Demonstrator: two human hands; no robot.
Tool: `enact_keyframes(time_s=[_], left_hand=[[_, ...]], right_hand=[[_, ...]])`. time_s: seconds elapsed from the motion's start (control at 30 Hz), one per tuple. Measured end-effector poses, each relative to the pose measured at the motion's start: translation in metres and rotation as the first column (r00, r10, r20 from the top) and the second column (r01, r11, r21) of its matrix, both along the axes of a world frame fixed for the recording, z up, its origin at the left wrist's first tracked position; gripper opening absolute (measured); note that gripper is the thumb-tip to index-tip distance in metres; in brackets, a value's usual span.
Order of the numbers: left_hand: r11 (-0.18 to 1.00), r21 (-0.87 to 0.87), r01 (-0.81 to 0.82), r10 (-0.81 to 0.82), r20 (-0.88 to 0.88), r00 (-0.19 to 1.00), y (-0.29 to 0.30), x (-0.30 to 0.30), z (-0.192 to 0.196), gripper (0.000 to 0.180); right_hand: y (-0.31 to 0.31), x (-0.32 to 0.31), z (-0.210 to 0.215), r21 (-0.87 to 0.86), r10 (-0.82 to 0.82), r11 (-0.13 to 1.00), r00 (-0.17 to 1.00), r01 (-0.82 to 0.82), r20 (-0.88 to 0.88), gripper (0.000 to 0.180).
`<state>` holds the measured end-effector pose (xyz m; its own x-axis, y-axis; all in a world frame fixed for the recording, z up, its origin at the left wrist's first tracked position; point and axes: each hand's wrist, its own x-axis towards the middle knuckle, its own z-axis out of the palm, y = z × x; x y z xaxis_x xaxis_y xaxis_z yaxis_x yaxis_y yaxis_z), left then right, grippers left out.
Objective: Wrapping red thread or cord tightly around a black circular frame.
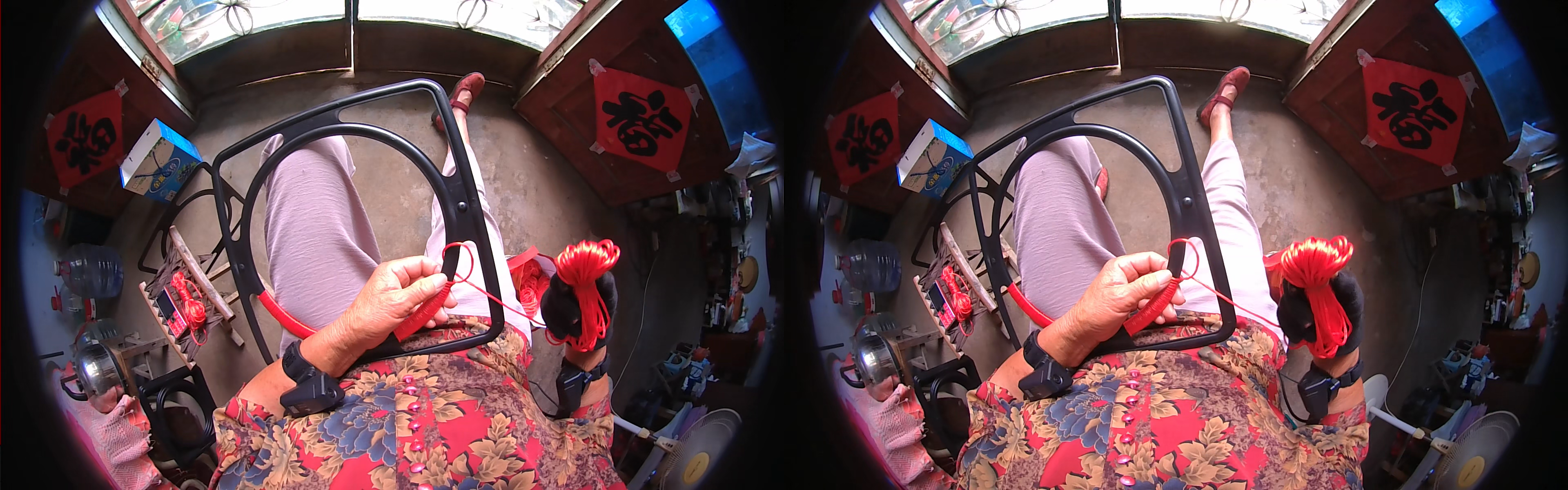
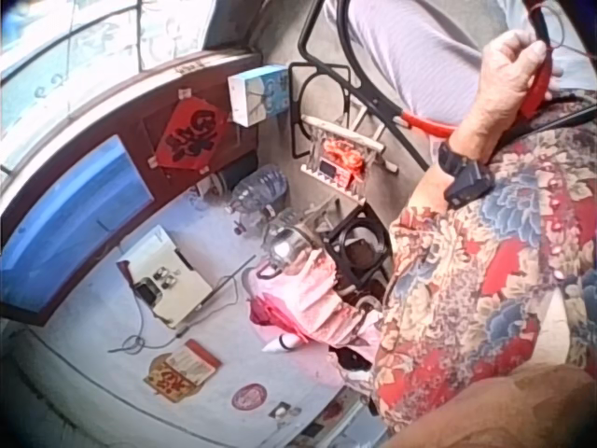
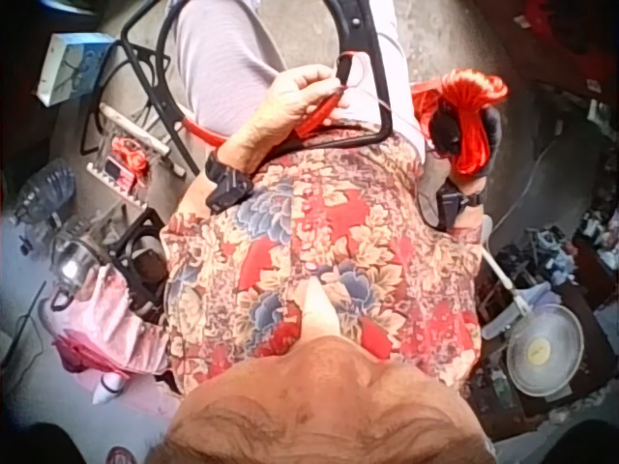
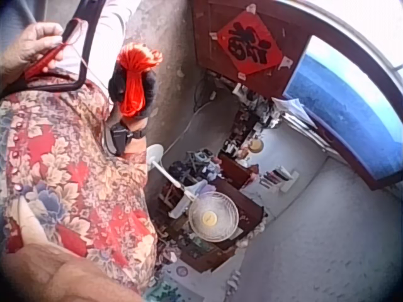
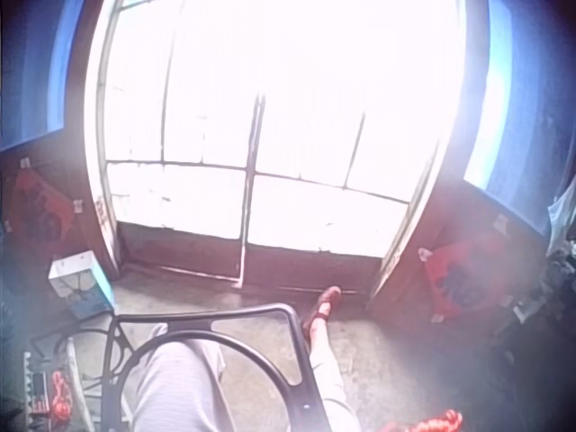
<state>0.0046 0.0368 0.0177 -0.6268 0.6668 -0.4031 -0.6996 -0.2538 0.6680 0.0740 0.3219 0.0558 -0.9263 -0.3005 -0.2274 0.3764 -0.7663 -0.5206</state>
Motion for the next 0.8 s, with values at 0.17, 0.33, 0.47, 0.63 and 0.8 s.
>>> enact_keyframes(time_s=[0.17, 0.33, 0.47, 0.63, 0.8], left_hand=[[1.000, 0.014, -0.013, 0.013, -0.007, 1.000, 0.001, -0.001, 0.000, 0.019], [1.000, -0.008, -0.018, 0.018, -0.016, 1.000, 0.001, -0.001, 0.000, 0.019], [0.999, -0.027, -0.022, 0.022, -0.011, 1.000, 0.003, 0.001, -0.004, 0.019], [0.995, 0.027, -0.098, 0.097, 0.021, 0.995, 0.006, 0.001, -0.004, 0.018], [0.994, 0.016, -0.104, 0.103, 0.023, 0.994, 0.004, 0.000, -0.003, 0.017]], right_hand=[[0.080, 0.045, -0.077, 0.862, 0.040, -0.024, 0.862, 0.506, -0.505, 0.022], [0.052, 0.027, -0.032, 0.852, 0.103, 0.211, 0.855, 0.480, -0.508, 0.031], [0.034, 0.012, -0.013, 0.908, 0.007, 0.374, 0.978, 0.190, -0.208, 0.034], [0.021, -0.011, -0.001, 0.813, -0.178, 0.580, 0.967, -0.045, 0.181, 0.033], [0.020, -0.013, -0.008, 0.767, -0.162, 0.641, 0.971, -0.032, 0.176, 0.033]])
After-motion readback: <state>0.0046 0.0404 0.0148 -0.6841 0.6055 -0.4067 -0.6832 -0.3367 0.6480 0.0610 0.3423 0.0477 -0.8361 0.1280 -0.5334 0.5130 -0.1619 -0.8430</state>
